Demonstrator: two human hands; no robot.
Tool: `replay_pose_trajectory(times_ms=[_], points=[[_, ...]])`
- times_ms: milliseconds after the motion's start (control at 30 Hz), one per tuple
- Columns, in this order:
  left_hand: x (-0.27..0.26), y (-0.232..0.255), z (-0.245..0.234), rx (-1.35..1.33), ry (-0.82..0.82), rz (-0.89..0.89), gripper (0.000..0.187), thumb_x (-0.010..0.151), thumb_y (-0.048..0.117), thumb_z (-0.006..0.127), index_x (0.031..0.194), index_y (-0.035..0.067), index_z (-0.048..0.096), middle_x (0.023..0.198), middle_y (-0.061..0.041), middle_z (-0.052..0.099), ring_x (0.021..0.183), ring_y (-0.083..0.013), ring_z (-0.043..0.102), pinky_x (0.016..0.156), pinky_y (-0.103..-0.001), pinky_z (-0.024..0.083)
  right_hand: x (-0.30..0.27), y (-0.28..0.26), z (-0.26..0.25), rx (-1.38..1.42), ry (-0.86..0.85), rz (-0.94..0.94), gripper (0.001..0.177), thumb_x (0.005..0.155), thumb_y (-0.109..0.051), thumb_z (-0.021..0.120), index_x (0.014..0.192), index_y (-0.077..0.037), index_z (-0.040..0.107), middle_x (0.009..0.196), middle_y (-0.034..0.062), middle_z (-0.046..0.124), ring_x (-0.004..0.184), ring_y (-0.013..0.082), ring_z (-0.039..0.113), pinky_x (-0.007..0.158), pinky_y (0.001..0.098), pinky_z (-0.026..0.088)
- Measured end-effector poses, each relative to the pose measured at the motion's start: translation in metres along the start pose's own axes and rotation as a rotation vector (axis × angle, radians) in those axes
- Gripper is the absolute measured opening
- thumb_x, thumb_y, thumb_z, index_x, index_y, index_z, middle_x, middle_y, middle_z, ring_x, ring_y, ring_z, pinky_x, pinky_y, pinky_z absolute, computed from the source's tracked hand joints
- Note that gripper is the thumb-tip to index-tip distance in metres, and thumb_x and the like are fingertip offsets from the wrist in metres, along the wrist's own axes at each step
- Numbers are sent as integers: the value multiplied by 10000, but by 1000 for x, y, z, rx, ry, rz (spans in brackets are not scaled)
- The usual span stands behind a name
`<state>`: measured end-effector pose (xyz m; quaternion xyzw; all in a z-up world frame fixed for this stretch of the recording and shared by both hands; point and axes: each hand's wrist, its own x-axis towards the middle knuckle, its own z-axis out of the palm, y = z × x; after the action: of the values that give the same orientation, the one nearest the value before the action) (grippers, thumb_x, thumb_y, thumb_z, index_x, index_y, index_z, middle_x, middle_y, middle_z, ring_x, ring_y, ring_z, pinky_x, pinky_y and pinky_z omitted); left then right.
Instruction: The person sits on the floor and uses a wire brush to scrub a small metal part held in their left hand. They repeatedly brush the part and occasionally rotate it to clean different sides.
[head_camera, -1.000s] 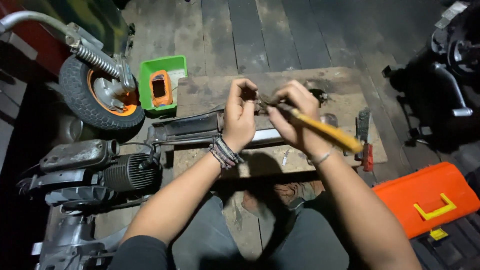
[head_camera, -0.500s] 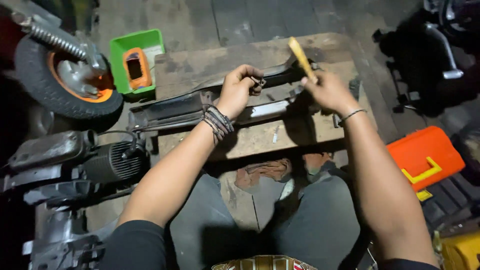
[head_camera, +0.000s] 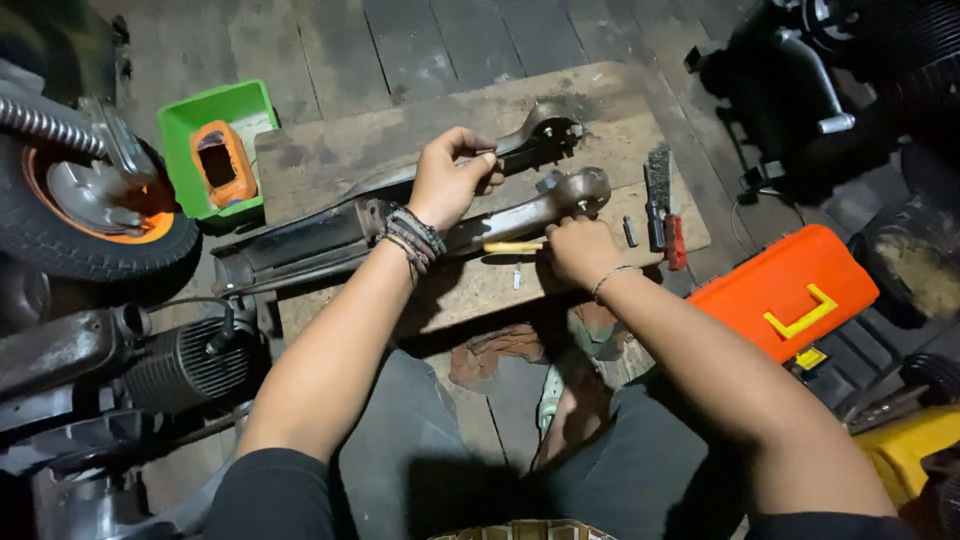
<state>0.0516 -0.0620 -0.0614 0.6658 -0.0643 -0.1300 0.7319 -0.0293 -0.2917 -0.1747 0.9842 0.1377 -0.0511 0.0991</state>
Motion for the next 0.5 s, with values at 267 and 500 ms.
replay_pose_trajectory(times_ms=[267,500], points=[[-7,-2,12,187,-2,80,130,908,21,659,1033,4,687,874,-170,703,659,-210,763,535,-277,633,-5,39,-51,256,-209,217,395,854,-438,701,1050,-108,792,935,162,776,962,387,752,783,520,601],[13,-36,33,149,-36,64,156,847,33,686,994,53,733,864,-146,741,727,-202,764,609,-296,625,-63,128,-99,646,-119,640,392,897,-392,719,1088,-59,798,1034,229,781,1121,473,691,919,541,536]])
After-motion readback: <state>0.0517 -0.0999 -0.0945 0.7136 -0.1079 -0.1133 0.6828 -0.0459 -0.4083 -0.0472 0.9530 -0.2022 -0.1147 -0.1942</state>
